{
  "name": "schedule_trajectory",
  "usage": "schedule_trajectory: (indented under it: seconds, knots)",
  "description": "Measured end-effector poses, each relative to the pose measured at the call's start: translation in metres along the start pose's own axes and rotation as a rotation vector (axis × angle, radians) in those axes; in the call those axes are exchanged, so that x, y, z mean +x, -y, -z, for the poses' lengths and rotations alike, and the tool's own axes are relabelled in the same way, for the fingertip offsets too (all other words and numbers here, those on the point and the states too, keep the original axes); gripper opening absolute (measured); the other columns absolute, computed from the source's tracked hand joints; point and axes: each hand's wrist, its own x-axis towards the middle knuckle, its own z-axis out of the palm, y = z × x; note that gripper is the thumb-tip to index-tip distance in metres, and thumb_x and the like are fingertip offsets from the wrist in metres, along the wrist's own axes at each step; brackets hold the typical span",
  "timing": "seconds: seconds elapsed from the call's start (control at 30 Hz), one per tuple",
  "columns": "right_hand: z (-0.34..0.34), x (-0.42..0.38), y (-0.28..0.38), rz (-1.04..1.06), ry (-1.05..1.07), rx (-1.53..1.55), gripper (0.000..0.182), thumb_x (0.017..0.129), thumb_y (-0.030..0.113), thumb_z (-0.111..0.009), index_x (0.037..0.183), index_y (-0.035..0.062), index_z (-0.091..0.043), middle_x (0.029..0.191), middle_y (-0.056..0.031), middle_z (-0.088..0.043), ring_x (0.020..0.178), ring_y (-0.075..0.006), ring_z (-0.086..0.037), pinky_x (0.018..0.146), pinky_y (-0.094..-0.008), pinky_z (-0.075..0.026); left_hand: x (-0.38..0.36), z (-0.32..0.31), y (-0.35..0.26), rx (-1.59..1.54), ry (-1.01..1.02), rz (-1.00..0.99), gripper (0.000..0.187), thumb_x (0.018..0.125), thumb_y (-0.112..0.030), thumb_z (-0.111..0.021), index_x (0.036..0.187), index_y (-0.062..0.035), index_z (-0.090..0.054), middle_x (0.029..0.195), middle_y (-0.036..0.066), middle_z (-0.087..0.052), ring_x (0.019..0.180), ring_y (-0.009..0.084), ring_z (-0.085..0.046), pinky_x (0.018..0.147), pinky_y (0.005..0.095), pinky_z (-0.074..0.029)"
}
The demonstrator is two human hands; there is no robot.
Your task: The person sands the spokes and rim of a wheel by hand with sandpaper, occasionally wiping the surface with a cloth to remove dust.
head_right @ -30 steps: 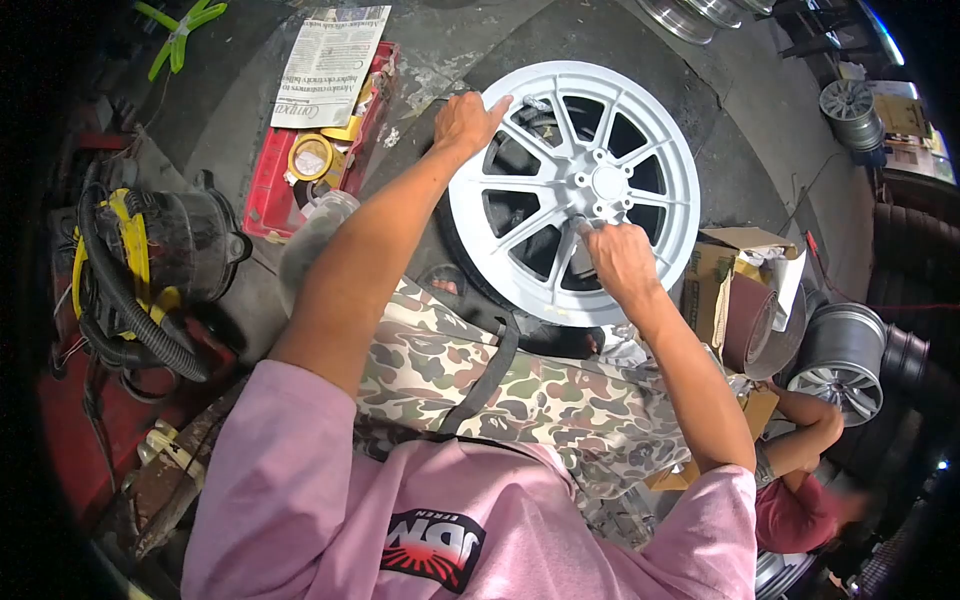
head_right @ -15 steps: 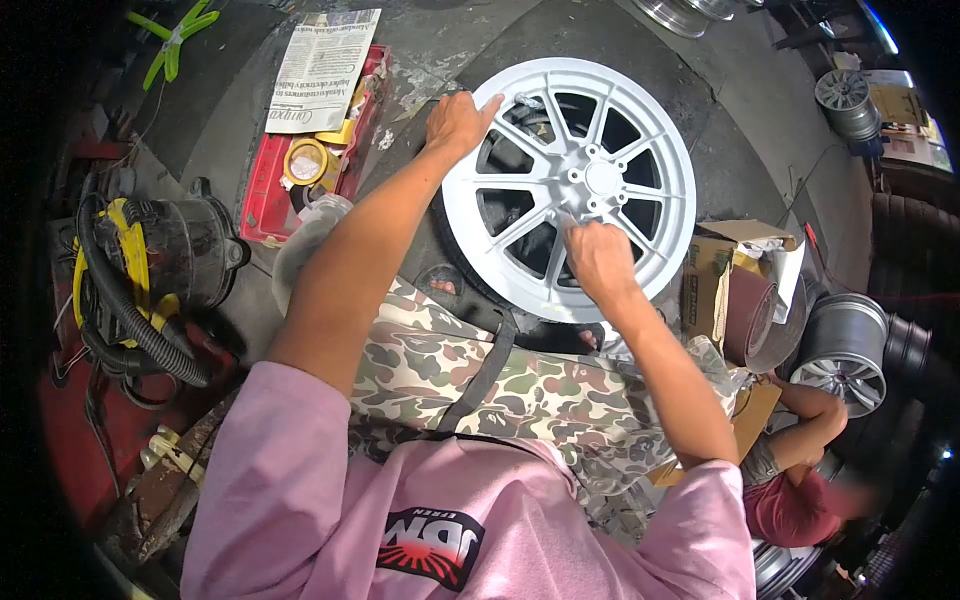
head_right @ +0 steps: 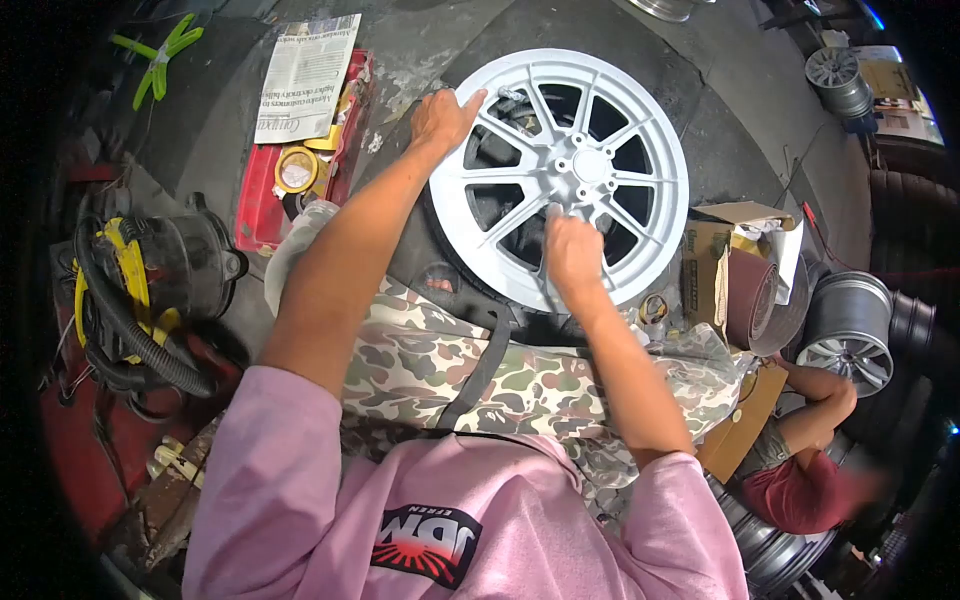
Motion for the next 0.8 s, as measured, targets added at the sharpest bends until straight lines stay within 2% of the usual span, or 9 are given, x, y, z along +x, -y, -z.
schedule_trajectory:
  seconds: [0.17, 0.23, 0.37, 0.43, 0.5, 0.57, 0.7, 0.77, 0.8]
  knots:
    - [0.005, -0.001, 0.021, -0.213, 0.093, 0.075, 0.019, 0.092, 0.010, -0.054, 0.084, -0.0035, -0.064, 0.065, -0.0245, -0.062, 0.061, -0.0416, -0.064, 0.055, -0.0490, -0.051, 0.001, -0.003, 0.003, 0.004, -0.017, 0.015, 0.068, 0.089, -0.060, -0.057, 0.098, 0.0067, -0.070, 0.102, 0.030, -0.068, 0.099, 0.0437, -0.066, 0.085, 0.0502, -0.052]
    - [0.011, -0.014, 0.023, -0.245, 0.060, 0.122, 0.019, 0.089, 0.009, -0.055, 0.079, -0.0048, -0.063, 0.067, -0.0285, -0.062, 0.067, -0.0450, -0.065, 0.061, -0.0503, -0.053, 0.003, -0.005, 0.002, 0.004, -0.026, 0.025, 0.069, 0.089, -0.060, -0.057, 0.099, 0.0066, -0.070, 0.102, 0.030, -0.068, 0.099, 0.0441, -0.066, 0.086, 0.0504, -0.052]
    - [0.035, -0.022, 0.025, -0.287, 0.246, 0.297, 0.024, 0.087, 0.011, -0.060, 0.069, -0.0046, -0.061, 0.068, -0.0309, -0.060, 0.069, -0.0470, -0.064, 0.062, -0.0527, -0.052, -0.001, -0.002, 0.000, 0.017, -0.010, 0.019, 0.069, 0.088, -0.061, -0.057, 0.100, 0.0060, -0.070, 0.102, 0.030, -0.068, 0.099, 0.0448, -0.066, 0.086, 0.0508, -0.052]
    - [0.028, -0.005, 0.020, -0.307, 0.052, 0.248, 0.021, 0.087, 0.012, -0.061, 0.074, -0.0046, -0.061, 0.067, -0.0307, -0.060, 0.067, -0.0462, -0.063, 0.060, -0.0532, -0.051, -0.002, -0.002, -0.001, 0.020, -0.016, 0.010, 0.068, 0.089, -0.061, -0.057, 0.100, 0.0058, -0.070, 0.101, 0.029, -0.068, 0.100, 0.0445, -0.066, 0.087, 0.0507, -0.052]
    - [0.007, -0.006, 0.014, -0.291, 0.042, 0.215, 0.016, 0.085, 0.011, -0.062, 0.082, -0.0049, -0.061, 0.066, -0.0302, -0.060, 0.066, -0.0452, -0.063, 0.059, -0.0524, -0.051, -0.002, -0.001, -0.003, 0.031, -0.045, 0.041, 0.057, 0.089, -0.053, -0.062, 0.094, 0.0024, -0.072, 0.098, 0.027, -0.069, 0.097, 0.0417, -0.067, 0.084, 0.0487, -0.053]
    - [-0.011, -0.024, 0.013, -0.092, 0.047, 0.103, 0.010, 0.084, 0.006, -0.057, 0.087, -0.0008, -0.065, 0.066, -0.0232, -0.063, 0.063, -0.0422, -0.064, 0.057, -0.0495, -0.051, 0.000, -0.001, -0.005, 0.036, -0.050, 0.047, 0.057, 0.090, -0.054, -0.061, 0.094, 0.0025, -0.072, 0.098, 0.027, -0.070, 0.097, 0.0417, -0.067, 0.085, 0.0488, -0.053]
    - [0.007, -0.035, 0.011, -0.063, 0.058, 0.200, 0.017, 0.089, 0.007, -0.053, 0.090, -0.0014, -0.067, 0.068, -0.0217, -0.064, 0.062, -0.0395, -0.064, 0.057, -0.0488, -0.052, 0.003, -0.005, 0.000, 0.036, -0.009, 0.032, 0.071, 0.089, -0.061, -0.057, 0.100, 0.0071, -0.070, 0.102, 0.030, -0.068, 0.102, 0.0439, -0.065, 0.088, 0.0499, -0.052]
    - [0.001, -0.021, 0.007, -0.075, -0.026, 0.202, 0.022, 0.089, 0.009, -0.053, 0.101, -0.0029, -0.068, 0.065, -0.0207, -0.063, 0.057, -0.0378, -0.063, 0.054, -0.0468, -0.052, 0.000, -0.005, 0.000, 0.049, -0.011, 0.041, 0.071, 0.089, -0.061, -0.056, 0.100, 0.0075, -0.070, 0.101, 0.030, -0.068, 0.101, 0.0440, -0.066, 0.089, 0.0493, -0.051]
    - [-0.010, -0.013, 0.004, -0.109, 0.067, 0.149, 0.027, 0.088, 0.010, -0.053, 0.108, -0.0031, -0.066, 0.064, -0.0200, -0.063, 0.056, -0.0370, -0.063, 0.053, -0.0463, -0.051, 0.001, -0.005, -0.001, 0.074, -0.033, 0.047, 0.066, 0.089, -0.059, -0.058, 0.099, 0.0057, -0.071, 0.101, 0.029, -0.069, 0.101, 0.0431, -0.066, 0.088, 0.0493, -0.052]
